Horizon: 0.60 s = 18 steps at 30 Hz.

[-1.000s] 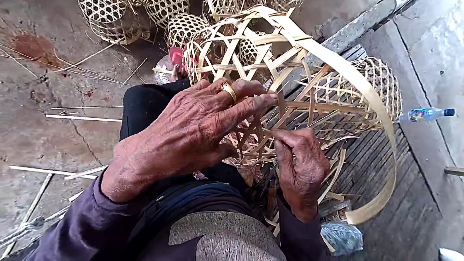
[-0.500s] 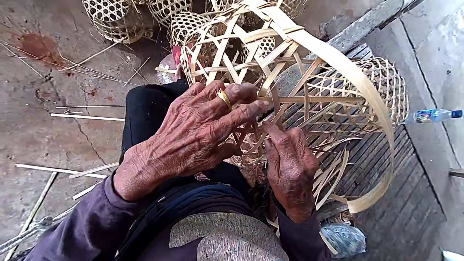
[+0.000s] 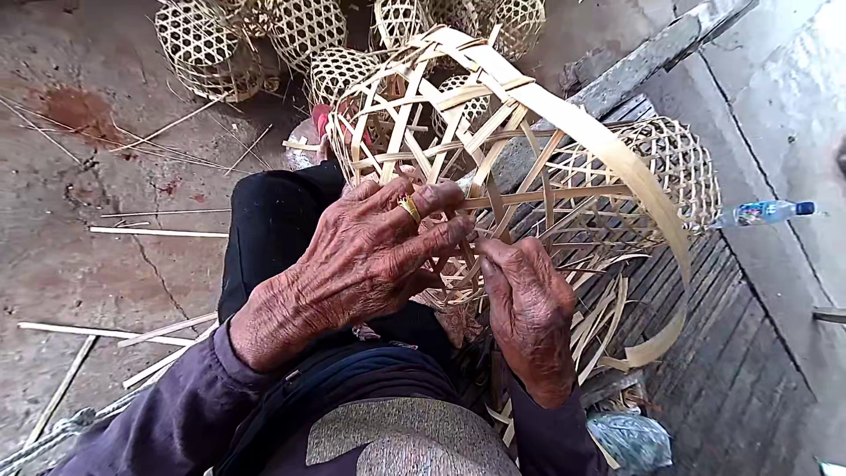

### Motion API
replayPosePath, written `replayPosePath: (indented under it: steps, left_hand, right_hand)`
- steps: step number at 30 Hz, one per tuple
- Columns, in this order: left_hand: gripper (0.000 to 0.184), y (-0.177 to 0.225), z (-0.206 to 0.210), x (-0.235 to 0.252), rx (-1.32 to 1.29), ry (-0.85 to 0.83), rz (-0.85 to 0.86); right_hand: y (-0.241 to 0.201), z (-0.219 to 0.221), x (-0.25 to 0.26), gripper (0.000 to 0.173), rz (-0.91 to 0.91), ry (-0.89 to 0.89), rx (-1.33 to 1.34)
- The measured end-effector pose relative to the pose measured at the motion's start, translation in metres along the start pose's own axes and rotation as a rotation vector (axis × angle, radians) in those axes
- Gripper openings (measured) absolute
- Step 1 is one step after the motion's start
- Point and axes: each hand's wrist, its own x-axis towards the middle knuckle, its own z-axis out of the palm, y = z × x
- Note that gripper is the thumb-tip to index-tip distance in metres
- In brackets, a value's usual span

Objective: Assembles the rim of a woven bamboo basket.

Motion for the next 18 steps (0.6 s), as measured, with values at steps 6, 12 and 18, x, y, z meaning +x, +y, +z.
replayPosePath:
  steps: [6,12,18]
  left_hand:
    - [0.043,0.024,0.008,-0.002,0.025,0.068,-0.052]
    - [0.044,0.041,0.019,-0.008,0.103,0.087,-0.087]
    - [0.047,0.051,0.026,-0.024,0.130,0.136,-0.101]
  right_hand:
    - [-0.007,-0.005,-0.006,0.032,0.100,0.013,0.029]
    - [-0.018,-0.009,-0.015,0.040,0.175,-0.052,-0.032]
    - [-0.026,-0.012,-0.024,0.041,0.319,-0.114,0.261]
